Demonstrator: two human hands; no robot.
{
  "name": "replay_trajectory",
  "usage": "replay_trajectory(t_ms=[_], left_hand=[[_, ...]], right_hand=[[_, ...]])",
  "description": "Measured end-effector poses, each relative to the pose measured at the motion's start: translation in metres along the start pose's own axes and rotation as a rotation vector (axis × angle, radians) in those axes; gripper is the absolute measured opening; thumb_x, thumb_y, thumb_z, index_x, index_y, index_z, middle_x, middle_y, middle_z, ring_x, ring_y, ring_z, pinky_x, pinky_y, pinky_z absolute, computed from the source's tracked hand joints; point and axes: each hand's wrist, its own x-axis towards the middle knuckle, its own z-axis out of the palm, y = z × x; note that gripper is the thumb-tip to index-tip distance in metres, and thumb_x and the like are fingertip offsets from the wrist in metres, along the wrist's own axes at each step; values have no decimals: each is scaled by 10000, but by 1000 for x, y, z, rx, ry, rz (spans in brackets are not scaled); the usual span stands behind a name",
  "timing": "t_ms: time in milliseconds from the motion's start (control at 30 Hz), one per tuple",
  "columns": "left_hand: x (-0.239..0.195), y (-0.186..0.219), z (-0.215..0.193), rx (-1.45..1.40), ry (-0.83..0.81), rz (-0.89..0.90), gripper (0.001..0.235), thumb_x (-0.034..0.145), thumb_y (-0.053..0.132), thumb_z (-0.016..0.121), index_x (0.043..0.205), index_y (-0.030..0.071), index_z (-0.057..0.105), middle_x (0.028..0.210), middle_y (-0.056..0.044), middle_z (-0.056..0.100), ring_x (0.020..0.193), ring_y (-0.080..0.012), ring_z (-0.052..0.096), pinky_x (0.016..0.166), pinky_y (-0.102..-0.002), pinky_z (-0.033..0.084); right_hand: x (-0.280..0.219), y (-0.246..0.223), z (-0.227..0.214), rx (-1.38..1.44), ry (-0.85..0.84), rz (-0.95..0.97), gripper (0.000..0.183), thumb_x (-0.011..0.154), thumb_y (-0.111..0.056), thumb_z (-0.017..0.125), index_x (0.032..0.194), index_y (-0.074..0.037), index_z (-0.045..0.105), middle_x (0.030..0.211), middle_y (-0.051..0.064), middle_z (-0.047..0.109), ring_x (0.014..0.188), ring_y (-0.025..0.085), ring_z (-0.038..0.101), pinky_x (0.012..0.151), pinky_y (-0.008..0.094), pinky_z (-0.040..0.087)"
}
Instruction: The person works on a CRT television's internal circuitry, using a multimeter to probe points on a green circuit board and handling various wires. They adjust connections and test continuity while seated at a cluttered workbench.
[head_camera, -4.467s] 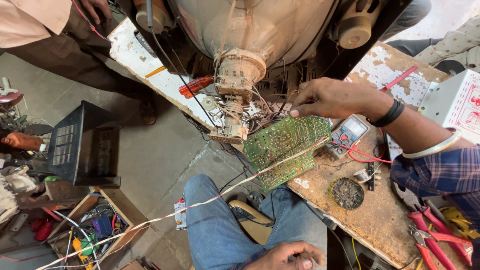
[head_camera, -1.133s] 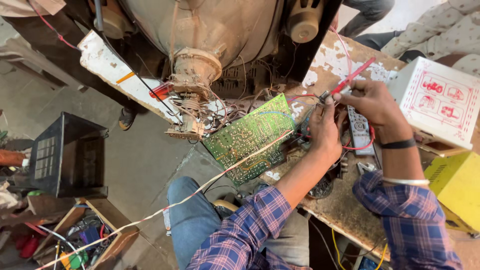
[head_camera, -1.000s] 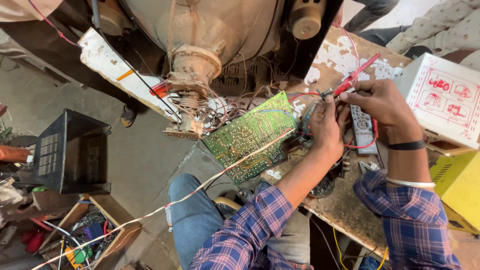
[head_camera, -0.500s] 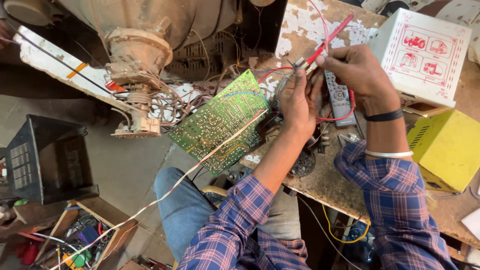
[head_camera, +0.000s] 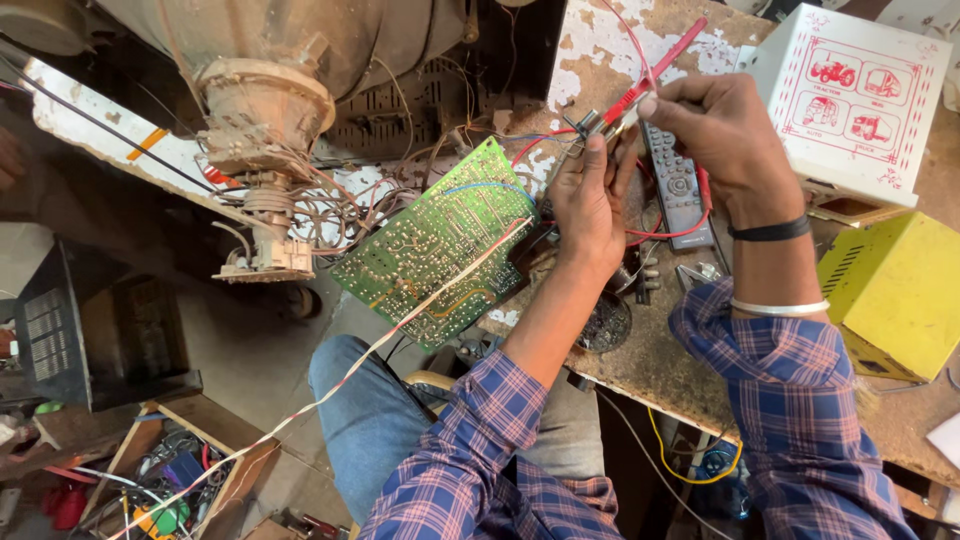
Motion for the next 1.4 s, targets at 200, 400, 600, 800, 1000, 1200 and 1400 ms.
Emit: replay_trajectory(t_ms=[200,400,600,800,1000,1200,1400], left_hand=[[1,-5,-3,-28,-51,23,287,1133,191,651,1253,-69,639,1211,-161,723,1000,-183,677,764,-229,527],[-2,-7,3,14,-3,29,276,1098,186,631,1260,-38,634,1202,-126,707,1084,-192,703,880,-247,578],[-8,5,11,15,-49,18,316,1088,198,627,1287,-48,624,1232,-123,708,1120,-192,705,894,-245,581],[-9,3,11,52,-15,27,316,1089,197,641,1280,-53,625,1215,-149,696,1104,-209,701,908,-254,586],[-10,3,10,90,-4,29,309,1105,200,640,1284,-52,629,1211,-187,699,1076,-213,697,863,-249,562],[-10,6,15,35,20,20,284,1072,188,628,1246,-37,612,1189,-129,701,1085,-196,716,926,-260,588],[-8,-1,4,28,39,19,250,1069,166,647,1238,-18,638,1157,-83,694,1069,-175,699,949,-266,591]], right_hand=[[-1,-5,2,-80,36,45,201,943,-155,788,1043,18,764,788,-22,661,642,53,544,550,217,409],[0,-1,6,-178,-17,26,226,934,-168,793,1036,32,765,805,-27,678,680,38,546,572,212,428],[0,-2,5,-97,37,115,260,951,-215,813,1059,19,776,772,-16,640,645,64,502,547,233,377],[1,0,21,-5,31,34,237,952,-213,798,1019,12,763,804,-37,680,680,26,539,576,206,416],[2,4,30,80,65,38,212,990,-195,779,914,-6,721,759,-30,642,636,35,504,539,211,375],[2,3,31,102,53,50,224,989,-211,776,889,-22,711,737,-18,645,615,43,520,536,214,383],[1,-6,29,-40,12,94,222,923,-201,809,968,11,758,770,10,693,636,50,572,553,218,434]])
